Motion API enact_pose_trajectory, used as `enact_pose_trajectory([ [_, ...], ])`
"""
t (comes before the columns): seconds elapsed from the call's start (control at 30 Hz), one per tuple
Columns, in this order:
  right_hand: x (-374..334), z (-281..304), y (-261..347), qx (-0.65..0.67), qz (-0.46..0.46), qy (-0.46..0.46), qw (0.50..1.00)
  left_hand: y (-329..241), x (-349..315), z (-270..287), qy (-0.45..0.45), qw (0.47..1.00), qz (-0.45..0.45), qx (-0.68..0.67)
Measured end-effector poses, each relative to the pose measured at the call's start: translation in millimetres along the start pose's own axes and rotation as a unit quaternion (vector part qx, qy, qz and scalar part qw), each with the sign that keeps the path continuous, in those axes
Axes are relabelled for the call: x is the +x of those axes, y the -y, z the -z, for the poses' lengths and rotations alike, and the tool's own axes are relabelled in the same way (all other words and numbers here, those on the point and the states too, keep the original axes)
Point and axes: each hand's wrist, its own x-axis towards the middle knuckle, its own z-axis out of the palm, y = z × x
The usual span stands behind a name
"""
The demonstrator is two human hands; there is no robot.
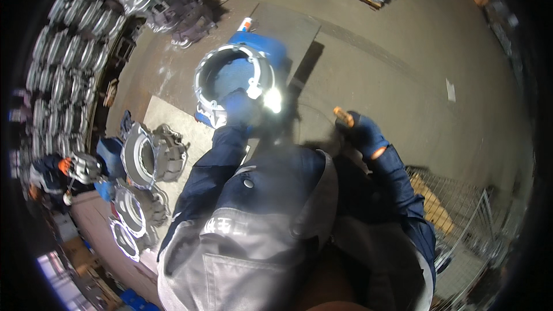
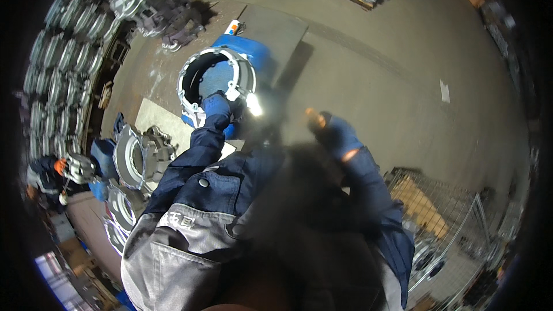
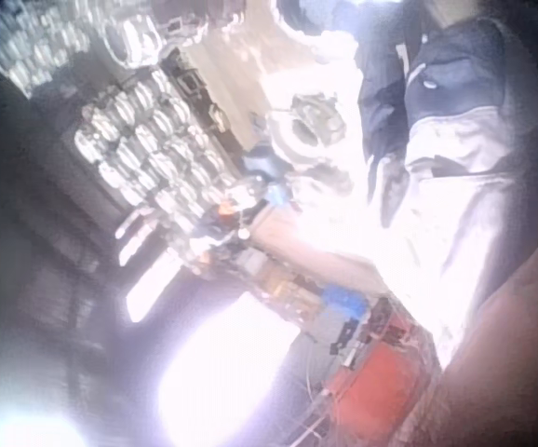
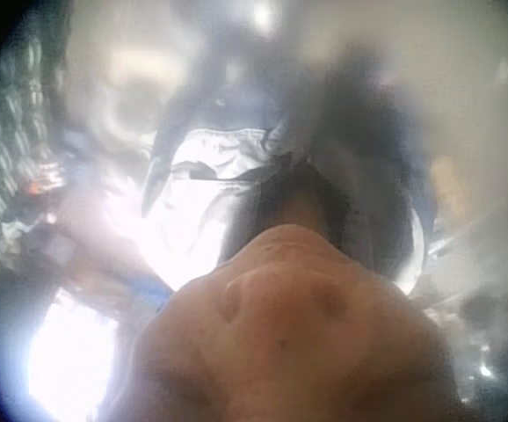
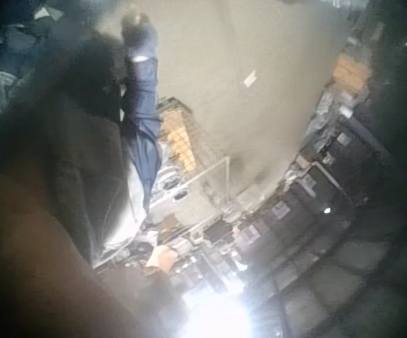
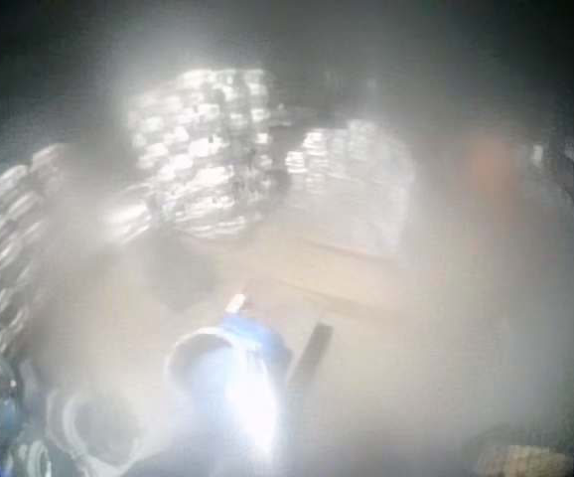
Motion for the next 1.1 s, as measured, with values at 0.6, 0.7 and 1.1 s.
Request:
enact_pose_trajectory([
  [0.6, 0, -64, -29, -0.240, -0.125, -0.003, 0.963, 82, 43, -26, 0.099, 0.989, 0.016, -0.107],
  [0.7, -6, -67, -39, -0.215, -0.114, 0.033, 0.969, 95, 32, -30, 0.129, 0.980, -0.088, 0.122],
  [1.1, 21, -63, -55, 0.149, -0.117, 0.089, 0.978, 90, 31, -40, 0.052, 0.995, -0.040, 0.076],
])
